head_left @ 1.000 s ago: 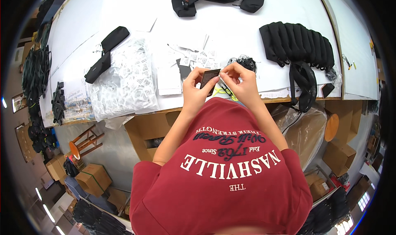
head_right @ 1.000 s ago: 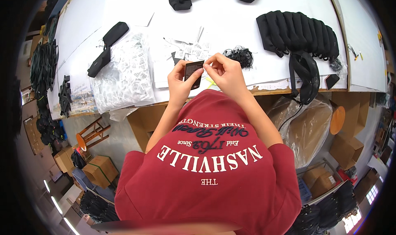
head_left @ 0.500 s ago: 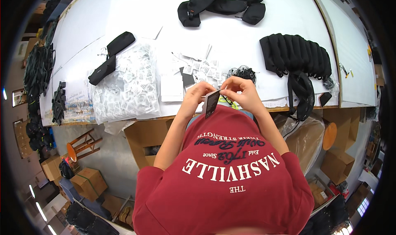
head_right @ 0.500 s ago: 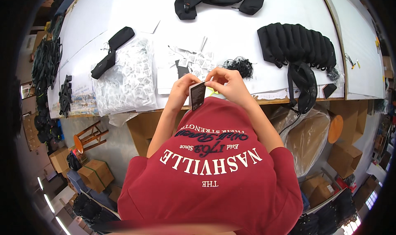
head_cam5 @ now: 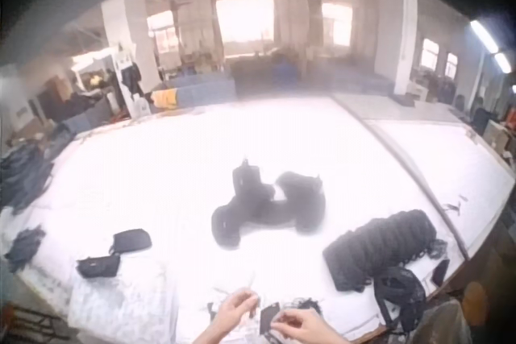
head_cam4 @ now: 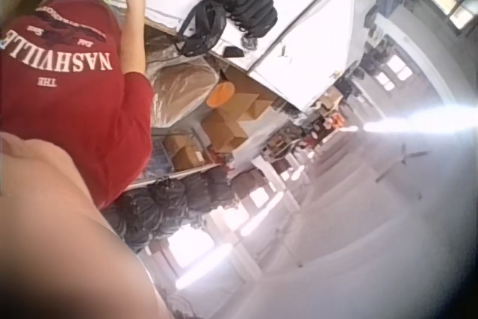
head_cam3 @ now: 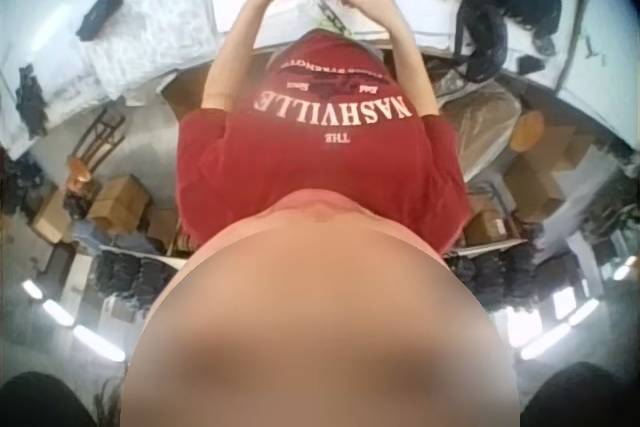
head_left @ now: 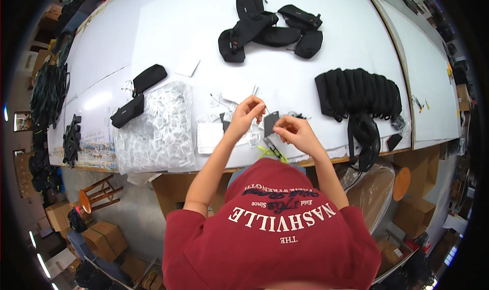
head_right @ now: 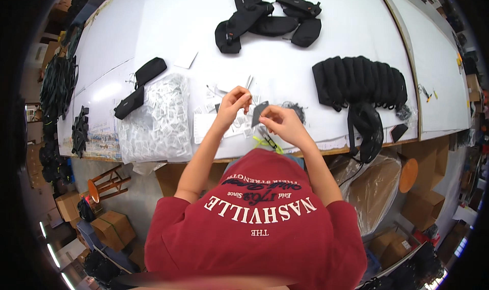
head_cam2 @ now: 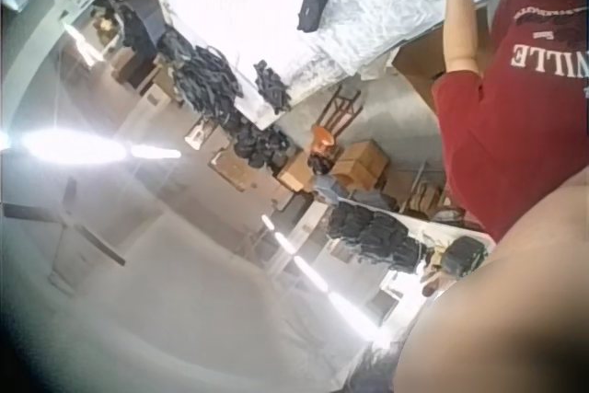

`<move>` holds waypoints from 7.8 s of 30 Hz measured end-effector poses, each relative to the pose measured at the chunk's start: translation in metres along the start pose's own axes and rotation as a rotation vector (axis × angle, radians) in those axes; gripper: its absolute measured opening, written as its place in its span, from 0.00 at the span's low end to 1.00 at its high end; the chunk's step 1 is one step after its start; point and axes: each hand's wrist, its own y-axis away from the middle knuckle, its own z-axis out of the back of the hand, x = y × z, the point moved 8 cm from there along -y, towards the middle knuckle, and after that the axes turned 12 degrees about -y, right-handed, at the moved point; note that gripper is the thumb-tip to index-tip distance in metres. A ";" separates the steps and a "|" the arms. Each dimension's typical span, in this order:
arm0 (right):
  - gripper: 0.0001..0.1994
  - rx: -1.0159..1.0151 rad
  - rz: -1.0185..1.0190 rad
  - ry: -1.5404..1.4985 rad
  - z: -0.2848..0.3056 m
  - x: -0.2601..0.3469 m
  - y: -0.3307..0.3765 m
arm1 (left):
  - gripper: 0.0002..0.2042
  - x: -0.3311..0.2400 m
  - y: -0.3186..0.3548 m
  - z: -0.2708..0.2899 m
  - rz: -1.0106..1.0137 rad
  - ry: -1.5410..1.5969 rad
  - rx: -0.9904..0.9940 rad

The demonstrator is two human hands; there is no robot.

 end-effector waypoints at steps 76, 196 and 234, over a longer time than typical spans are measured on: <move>0.07 -0.075 0.175 0.613 0.161 -0.075 0.068 | 0.13 0.096 0.054 -0.165 -0.116 -1.288 -0.307; 0.10 -0.327 0.728 0.670 0.164 0.066 0.162 | 0.10 -0.053 0.063 -0.247 -0.525 -1.440 -0.165; 0.06 0.275 -0.210 0.010 0.197 -0.082 0.139 | 0.22 -0.011 0.092 -0.186 0.330 -0.584 0.365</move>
